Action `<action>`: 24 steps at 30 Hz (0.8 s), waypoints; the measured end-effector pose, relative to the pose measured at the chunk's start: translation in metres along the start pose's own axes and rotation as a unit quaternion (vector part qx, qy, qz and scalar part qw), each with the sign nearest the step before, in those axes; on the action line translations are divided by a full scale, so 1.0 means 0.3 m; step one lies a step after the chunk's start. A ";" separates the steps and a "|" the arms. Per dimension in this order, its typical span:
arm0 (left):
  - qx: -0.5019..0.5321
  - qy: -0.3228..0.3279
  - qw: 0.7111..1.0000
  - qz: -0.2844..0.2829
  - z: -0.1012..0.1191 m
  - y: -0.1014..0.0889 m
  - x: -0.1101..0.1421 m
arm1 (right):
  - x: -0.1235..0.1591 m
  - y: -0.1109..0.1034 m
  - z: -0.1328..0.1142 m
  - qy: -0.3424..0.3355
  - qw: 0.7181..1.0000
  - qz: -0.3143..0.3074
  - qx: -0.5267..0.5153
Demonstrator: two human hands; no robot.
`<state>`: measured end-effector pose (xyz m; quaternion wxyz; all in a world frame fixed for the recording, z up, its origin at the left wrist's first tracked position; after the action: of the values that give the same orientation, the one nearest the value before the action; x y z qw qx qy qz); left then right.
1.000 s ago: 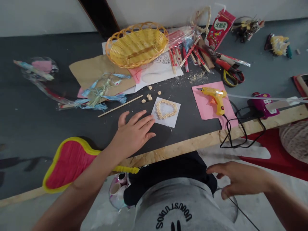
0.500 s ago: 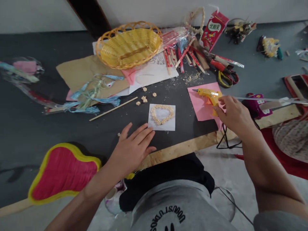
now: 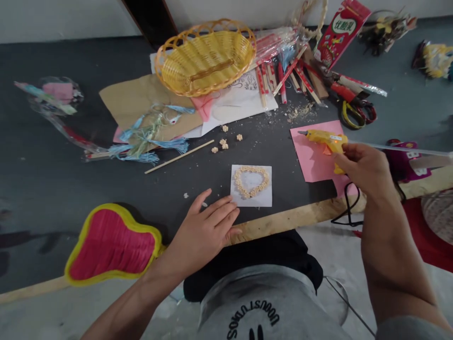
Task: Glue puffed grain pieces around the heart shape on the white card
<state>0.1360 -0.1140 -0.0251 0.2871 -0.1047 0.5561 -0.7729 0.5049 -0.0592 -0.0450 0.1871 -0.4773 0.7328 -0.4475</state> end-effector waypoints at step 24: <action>0.105 -0.294 0.943 0.112 -0.148 -0.015 -0.125 | 0.284 0.265 -0.280 -0.044 0.881 -0.173 -0.439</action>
<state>0.1435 -0.0565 -0.0310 0.5315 -0.2338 0.3708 -0.7248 0.3633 -0.0816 -0.0538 -0.0897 -0.6487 0.7511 -0.0841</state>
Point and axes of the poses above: each hand's wrist, its own x-axis away from the middle knuckle, its own y-axis out of the palm, z = x × y, the point moved 7 cm from there along -x, towards the middle knuckle, and after that the axes turned 9 degrees about x, right-handed, at the moved point
